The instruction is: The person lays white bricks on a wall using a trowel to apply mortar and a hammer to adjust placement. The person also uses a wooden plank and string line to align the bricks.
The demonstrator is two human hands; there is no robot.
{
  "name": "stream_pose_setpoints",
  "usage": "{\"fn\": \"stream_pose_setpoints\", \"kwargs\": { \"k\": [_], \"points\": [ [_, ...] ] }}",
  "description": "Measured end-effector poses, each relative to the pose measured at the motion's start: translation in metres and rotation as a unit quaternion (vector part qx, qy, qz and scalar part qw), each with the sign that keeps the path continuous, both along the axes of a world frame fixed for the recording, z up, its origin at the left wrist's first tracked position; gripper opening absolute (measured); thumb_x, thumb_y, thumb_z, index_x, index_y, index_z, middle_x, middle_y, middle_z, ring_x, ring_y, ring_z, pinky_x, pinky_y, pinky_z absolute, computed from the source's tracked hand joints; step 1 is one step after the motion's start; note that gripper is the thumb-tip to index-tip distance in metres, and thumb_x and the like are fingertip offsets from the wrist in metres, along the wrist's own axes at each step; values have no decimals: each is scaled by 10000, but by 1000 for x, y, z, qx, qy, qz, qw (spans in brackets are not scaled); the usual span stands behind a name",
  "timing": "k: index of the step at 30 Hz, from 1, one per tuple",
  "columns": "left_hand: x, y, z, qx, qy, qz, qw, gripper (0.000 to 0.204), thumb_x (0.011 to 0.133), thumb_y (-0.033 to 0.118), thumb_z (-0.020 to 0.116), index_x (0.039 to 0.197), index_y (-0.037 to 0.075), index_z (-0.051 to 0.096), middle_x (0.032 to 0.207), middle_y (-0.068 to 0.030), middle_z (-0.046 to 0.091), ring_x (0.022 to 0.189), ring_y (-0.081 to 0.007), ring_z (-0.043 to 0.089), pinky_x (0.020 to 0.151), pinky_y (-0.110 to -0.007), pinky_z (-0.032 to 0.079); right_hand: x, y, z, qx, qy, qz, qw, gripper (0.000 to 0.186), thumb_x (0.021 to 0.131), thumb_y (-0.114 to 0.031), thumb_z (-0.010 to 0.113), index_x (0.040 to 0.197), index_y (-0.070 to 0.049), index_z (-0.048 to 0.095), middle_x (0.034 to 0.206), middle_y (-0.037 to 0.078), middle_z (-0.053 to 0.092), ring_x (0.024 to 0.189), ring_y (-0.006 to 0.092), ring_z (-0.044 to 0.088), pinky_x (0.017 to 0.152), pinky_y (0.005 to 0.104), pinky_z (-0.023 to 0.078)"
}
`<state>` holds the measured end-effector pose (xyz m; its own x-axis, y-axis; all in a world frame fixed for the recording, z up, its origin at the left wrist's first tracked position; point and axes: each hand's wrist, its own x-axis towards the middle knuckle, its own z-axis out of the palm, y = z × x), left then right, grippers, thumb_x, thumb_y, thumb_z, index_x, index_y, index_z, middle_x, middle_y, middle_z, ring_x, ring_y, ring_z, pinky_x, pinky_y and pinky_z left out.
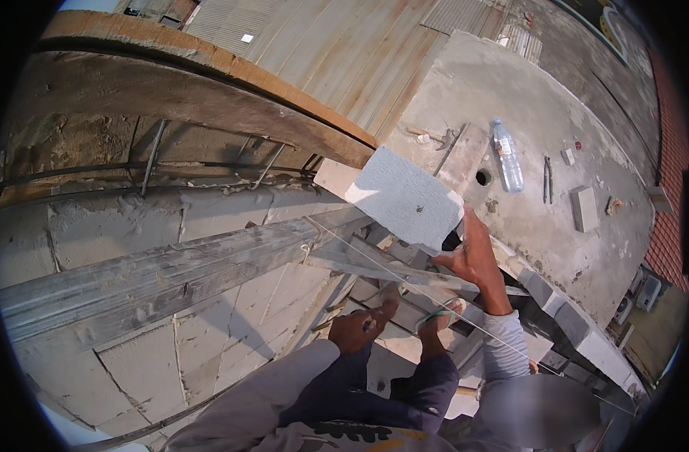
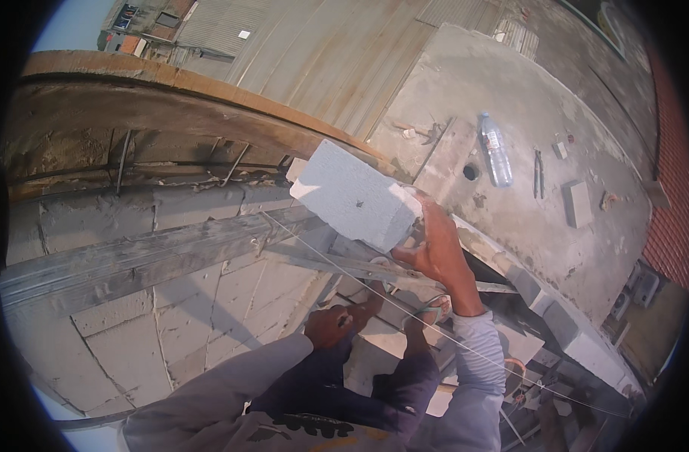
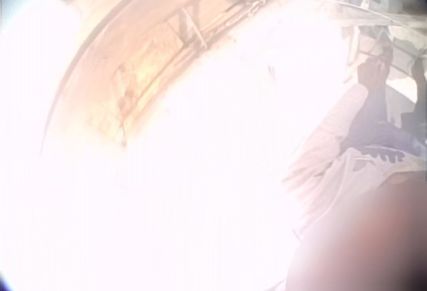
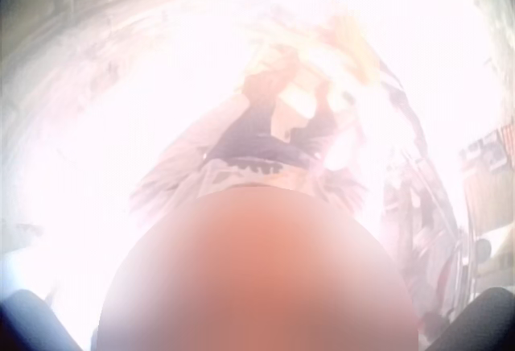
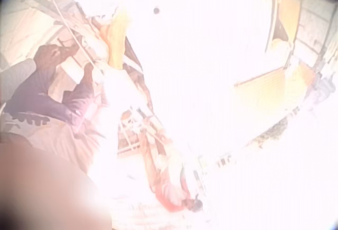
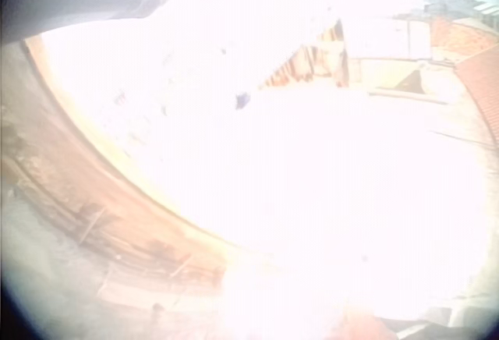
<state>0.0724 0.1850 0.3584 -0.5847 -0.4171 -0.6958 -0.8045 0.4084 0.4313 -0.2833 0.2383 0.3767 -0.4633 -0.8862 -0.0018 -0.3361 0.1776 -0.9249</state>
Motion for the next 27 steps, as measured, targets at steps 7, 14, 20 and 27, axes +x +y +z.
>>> {"fn": "stream_pose_setpoints", "kwargs": {
  "k": [7,14,20,27],
  "points": [
    [9,4,-24,-42,-21,-32,998,320,962,404,651,1064,112,733,926,-176,755,854,-414,728,793,-528,566,-30,72,-32,48,-75,-218,972,850,809,-235,869,1480,51,432,1367,249,620,1266,343,607,1117,436,444],
    [-13,-12,-44,-68,33,-43,996,313,937,399,680,1018,100,726,925,-169,758,845,-400,729,772,-527,557,-77,183,-191,176,-48,-413,892,824,882,-415,770,1397,164,490,1324,335,627,1216,385,645,1032,450,494],
    [-35,-11,-68,-108,108,-109,982,247,920,363,712,921,116,716,803,-104,710,741,-348,703,691,-483,517,-111,244,-272,325,-34,-415,849,881,807,-582,765,1261,152,591,1171,365,687,1111,448,696,955,482,541],
    [-47,-8,-96,-151,255,-163,941,155,860,258,775,828,121,710,737,-67,635,597,-282,628,565,-424,470,-171,282,-331,396,190,-297,848,760,762,-563,792,1189,46,636,1133,271,721,1073,431,698,904,497,574]
  ]
}}
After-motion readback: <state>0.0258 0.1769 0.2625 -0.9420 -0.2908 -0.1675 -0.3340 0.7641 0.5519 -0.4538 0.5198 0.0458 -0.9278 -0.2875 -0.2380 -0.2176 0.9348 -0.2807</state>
